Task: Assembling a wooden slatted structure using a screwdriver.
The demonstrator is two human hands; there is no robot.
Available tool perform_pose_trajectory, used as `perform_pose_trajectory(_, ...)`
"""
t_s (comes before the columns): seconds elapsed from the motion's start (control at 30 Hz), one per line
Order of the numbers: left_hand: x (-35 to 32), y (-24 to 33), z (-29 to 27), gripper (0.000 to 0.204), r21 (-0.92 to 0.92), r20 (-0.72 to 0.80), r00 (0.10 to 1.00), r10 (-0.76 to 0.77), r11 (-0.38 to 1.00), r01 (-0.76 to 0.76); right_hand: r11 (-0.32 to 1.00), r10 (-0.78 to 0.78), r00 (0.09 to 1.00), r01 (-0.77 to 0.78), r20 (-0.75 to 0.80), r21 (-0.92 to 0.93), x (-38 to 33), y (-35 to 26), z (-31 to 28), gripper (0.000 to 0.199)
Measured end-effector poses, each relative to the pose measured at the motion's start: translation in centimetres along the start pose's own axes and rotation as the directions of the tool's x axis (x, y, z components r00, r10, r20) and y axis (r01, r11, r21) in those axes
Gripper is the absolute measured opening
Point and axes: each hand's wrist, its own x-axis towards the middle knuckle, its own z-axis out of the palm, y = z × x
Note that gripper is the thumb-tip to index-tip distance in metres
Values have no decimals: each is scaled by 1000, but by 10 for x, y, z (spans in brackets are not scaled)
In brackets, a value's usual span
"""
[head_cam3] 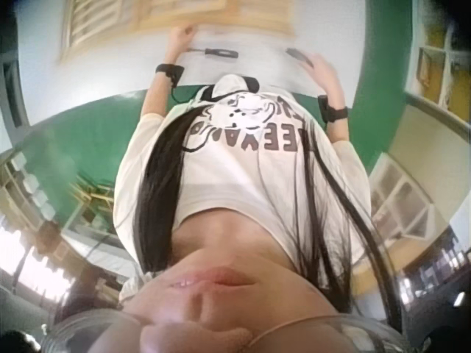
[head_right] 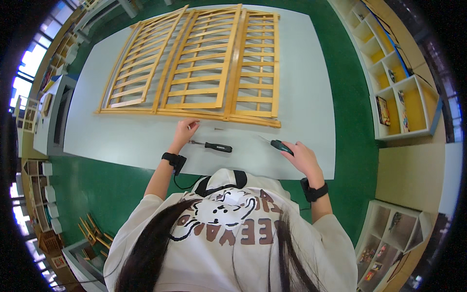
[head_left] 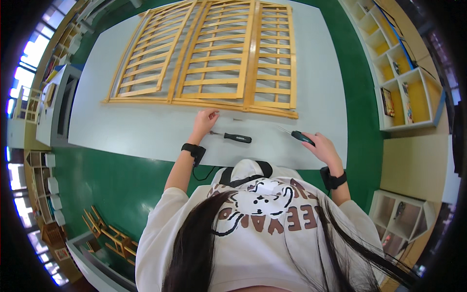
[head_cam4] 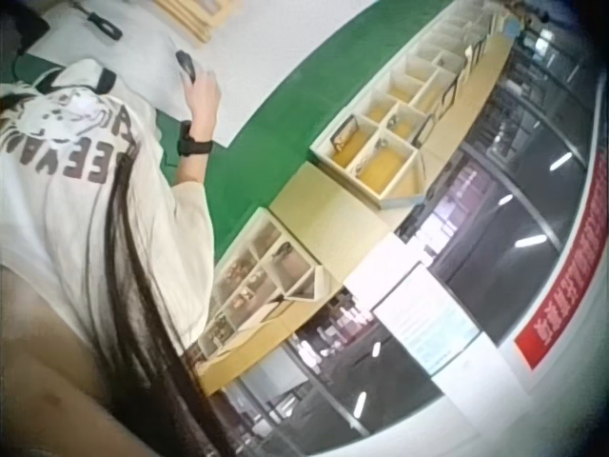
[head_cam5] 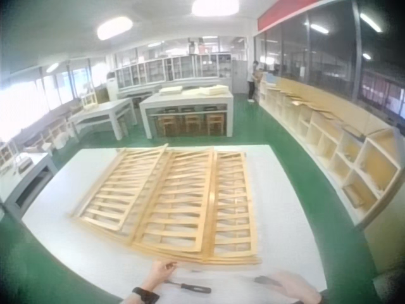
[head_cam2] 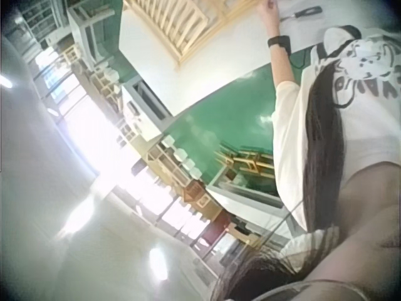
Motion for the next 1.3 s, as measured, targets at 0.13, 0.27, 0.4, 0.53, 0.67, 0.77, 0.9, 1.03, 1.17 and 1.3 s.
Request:
perform_pose_trajectory(0.13,-21,-19,-29,12,28,-124,990,-72,997,76,1000,-17,999,18,29,-23,-1,-8,-2,30)
perform_pose_trajectory(0.27,-51,-22,-61,13,-22,-238,955,-178,984,177,996,-89,994,89,68,6,7,-31,-15,30)
perform_pose_trajectory(0.4,-80,0,-86,13,-23,-315,891,-327,941,337,979,-200,974,195,108,58,18,-44,-8,32)
perform_pose_trajectory(0.53,-109,18,-101,14,16,-276,877,-393,910,413,875,-270,954,187,130,446,13,-42,12,35)
perform_pose_trajectory(0.67,-125,17,-129,15,93,-226,849,-478,857,507,750,-248,961,110,124,652,-4,-42,30,36)
perform_pose_trajectory(0.77,-118,9,-139,18,187,-216,834,-508,817,546,713,-210,963,33,168,700,-11,-41,44,35)
perform_pose_trajectory(0.9,-94,-13,-145,32,277,-73,874,-481,832,481,745,-210,954,15,213,666,-13,-42,51,36)
perform_pose_trajectory(1.03,-66,-34,-154,50,463,15,894,-447,796,391,687,-98,976,-76,196,722,-23,-53,41,35)
perform_pose_trajectory(1.17,-31,-61,-167,55,605,119,909,-400,755,253,703,-1,982,-135,191,698,-27,-76,37,35)
perform_pose_trajectory(1.3,-3,-104,-182,51,683,222,943,-249,730,32,782,14,983,-124,182,611,-12,-134,37,36)
